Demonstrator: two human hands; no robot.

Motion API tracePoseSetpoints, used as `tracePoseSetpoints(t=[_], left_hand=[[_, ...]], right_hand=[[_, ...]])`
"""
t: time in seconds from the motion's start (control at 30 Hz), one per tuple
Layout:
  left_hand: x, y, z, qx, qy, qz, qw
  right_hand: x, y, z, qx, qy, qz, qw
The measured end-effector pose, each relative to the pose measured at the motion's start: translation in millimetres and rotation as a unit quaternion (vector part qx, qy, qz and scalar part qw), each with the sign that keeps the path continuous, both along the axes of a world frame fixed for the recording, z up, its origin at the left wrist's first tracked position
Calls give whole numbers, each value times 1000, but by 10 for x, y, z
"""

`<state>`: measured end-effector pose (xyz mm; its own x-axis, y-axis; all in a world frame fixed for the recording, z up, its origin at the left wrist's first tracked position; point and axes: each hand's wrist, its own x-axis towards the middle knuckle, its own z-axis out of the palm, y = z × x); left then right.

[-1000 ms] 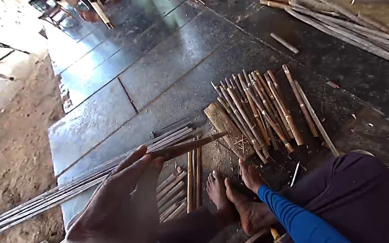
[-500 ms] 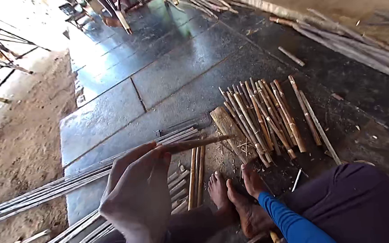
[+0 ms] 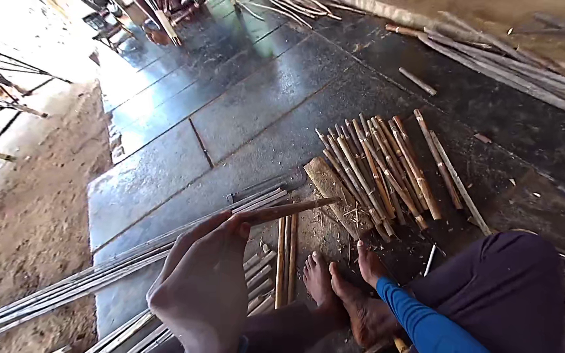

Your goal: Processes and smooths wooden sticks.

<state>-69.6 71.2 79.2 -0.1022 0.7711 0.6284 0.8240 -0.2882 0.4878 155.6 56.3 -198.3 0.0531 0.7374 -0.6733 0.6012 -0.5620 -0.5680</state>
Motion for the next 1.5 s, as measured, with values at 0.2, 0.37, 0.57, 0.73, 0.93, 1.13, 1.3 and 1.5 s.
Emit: tracePoseSetpoints(t=[0.2, 0.37, 0.57, 0.73, 0.93, 1.13, 1.3, 1.5], left_hand=[[-10, -14, 1, -1, -5, -1, 1000], [-23, -45, -18, -4, -28, -21, 999], [-24, -33, -46, -18, -94, -45, 994], [-38, 41, -14, -9, -93, -40, 995], [-24, 9, 5, -17, -114, -51, 992], [-46, -17, -3, -26, -113, -35, 993], [-60, -32, 0, -45, -132, -43, 989], [-107, -55, -15, -56, -121, -48, 990]], right_hand=[[12, -30, 139, 23, -16, 14, 1000], [4, -7, -319, 48, -42, 49, 997], [21, 96, -244, 56, -31, 48, 997], [53, 156, -246, 35, -28, 38, 998], [24, 113, -292, 0, -30, 21, 999], [14, 57, -330, -4, -32, 12, 999], [26, -13, -423, 0, -50, 16, 999], [-11, -58, -453, 9, -52, 13, 999]])
